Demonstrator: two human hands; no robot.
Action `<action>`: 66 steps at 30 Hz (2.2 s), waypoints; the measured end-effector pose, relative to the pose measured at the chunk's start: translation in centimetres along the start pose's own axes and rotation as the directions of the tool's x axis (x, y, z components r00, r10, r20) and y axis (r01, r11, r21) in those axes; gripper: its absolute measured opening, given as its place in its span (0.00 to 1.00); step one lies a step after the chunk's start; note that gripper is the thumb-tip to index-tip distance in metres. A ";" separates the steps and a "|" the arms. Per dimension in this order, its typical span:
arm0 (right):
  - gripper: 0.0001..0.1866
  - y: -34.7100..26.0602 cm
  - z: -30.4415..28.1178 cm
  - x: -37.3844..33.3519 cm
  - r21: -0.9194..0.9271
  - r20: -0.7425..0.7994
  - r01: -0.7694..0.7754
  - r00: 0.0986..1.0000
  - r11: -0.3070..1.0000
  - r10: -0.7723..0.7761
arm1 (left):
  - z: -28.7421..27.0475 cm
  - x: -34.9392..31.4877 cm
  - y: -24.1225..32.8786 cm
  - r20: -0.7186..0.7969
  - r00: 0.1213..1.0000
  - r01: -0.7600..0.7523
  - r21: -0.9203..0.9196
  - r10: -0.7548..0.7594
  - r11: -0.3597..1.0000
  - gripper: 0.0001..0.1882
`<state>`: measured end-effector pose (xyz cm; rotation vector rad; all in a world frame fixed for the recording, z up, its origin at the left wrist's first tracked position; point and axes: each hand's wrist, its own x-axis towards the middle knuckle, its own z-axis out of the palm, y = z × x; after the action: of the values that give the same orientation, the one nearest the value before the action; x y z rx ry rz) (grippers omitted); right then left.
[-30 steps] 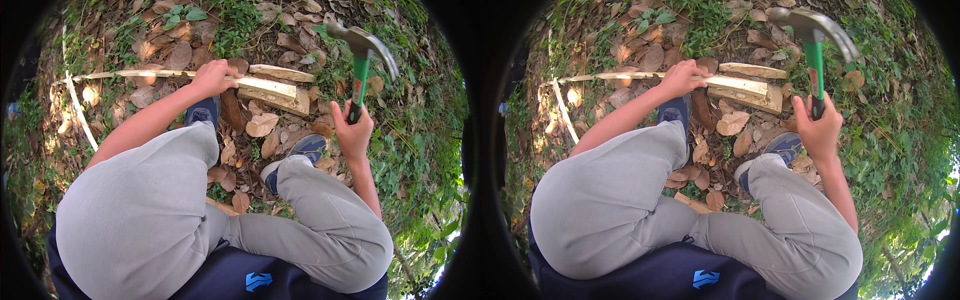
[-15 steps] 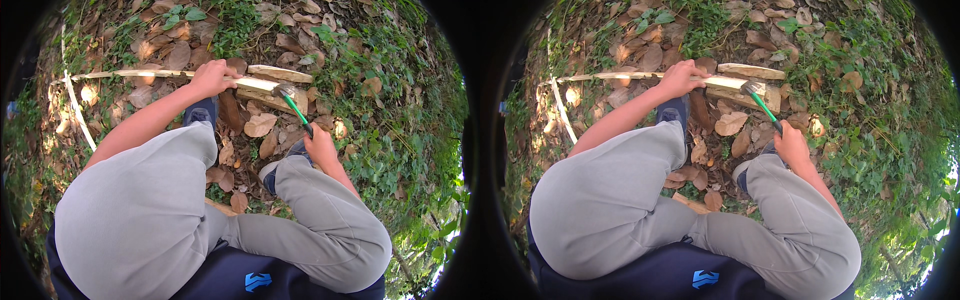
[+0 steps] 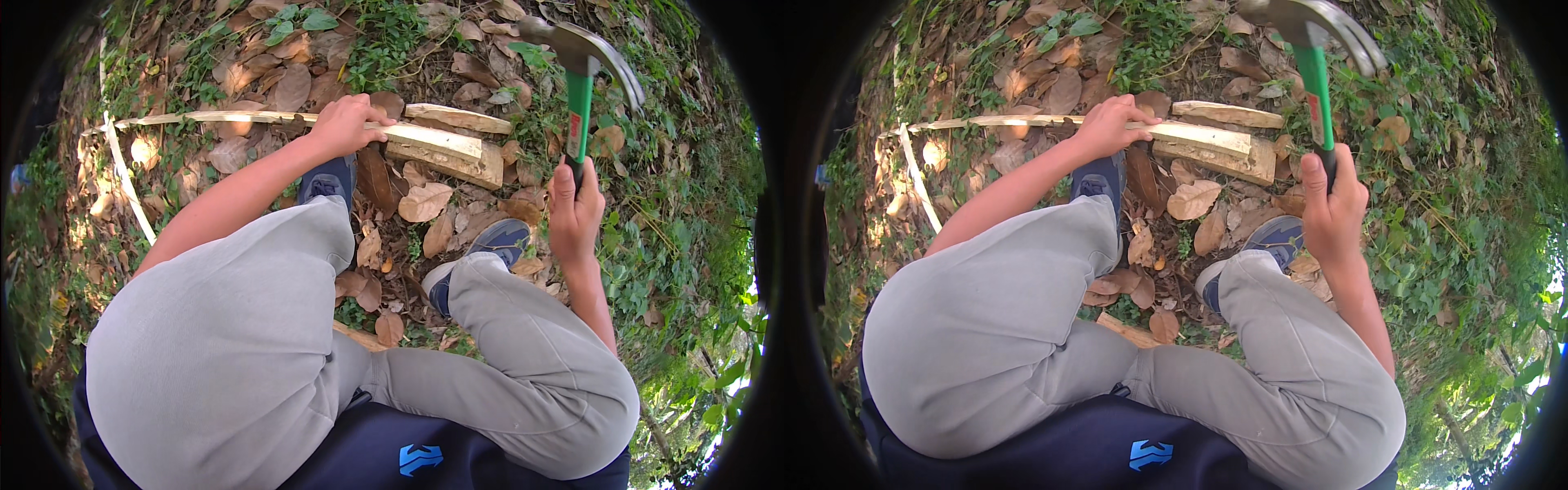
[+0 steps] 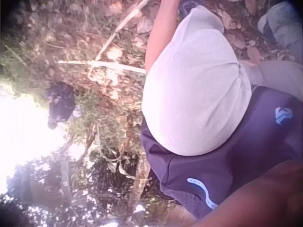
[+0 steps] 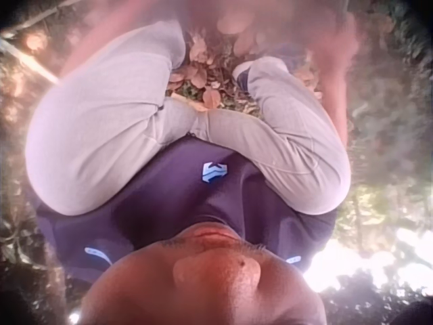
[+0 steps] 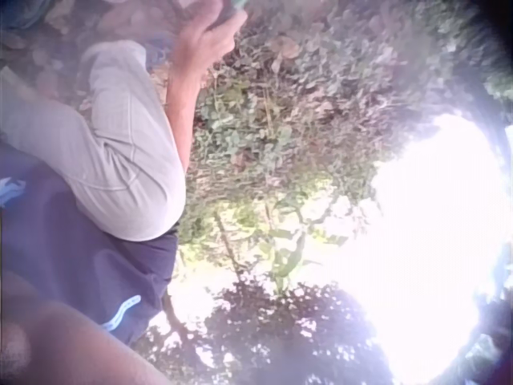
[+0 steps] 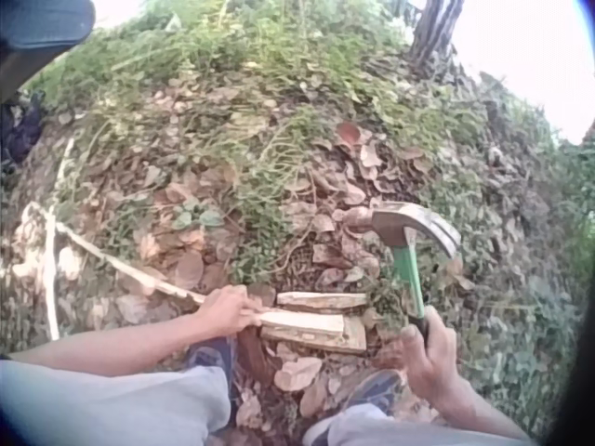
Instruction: The person sits on the ground and uses a hammer to repeatedly strike a piece of wood resting on a larger log, splitting it into smaller pieces.
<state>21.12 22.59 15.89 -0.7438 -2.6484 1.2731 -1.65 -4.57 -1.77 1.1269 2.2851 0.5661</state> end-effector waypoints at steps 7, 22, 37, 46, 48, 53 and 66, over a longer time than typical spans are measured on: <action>0.21 9.0 6.3 -6.0 -0.382 0.289 -0.186 0.906 0.905 0.309 | 0.0 0.3 0.4 0.017 1.000 0.009 -0.018 -0.009 1.000 0.19; 0.23 4.7 0.5 -2.1 -0.498 0.297 -0.102 0.913 0.861 0.280 | -0.1 0.4 0.2 0.025 1.000 0.007 -0.011 -0.007 1.000 0.20; 0.25 6.2 4.6 -2.8 -0.476 0.361 -0.248 0.820 0.844 0.445 | 0.2 0.0 0.4 0.026 0.999 0.021 -0.011 -0.020 1.000 0.20; 0.25 4.7 0.0 1.0 -0.588 0.378 -0.173 0.805 0.790 0.457 | 0.0 0.2 0.2 0.018 1.000 0.006 -0.010 -0.005 1.000 0.19; 0.25 3.2 -1.5 2.2 -0.634 0.339 -0.149 0.828 0.759 0.446 | -0.3 -0.1 0.3 0.034 0.999 0.033 0.001 -0.033 0.999 0.20; 0.26 0.9 -3.9 3.3 -0.548 0.176 -0.103 0.956 0.830 0.234 | -0.3 -0.3 0.0 0.025 0.999 0.035 -0.014 -0.035 0.999 0.20; 0.22 9.8 3.5 -3.2 -0.369 0.379 -0.185 0.865 0.911 0.329 | 0.1 -0.1 -0.3 -0.013 1.000 0.012 -0.021 -0.012 1.000 0.19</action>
<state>26.61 23.78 6.52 -0.9949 -3.2726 1.1902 -1.67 -4.82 -2.02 1.1022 2.2904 0.5931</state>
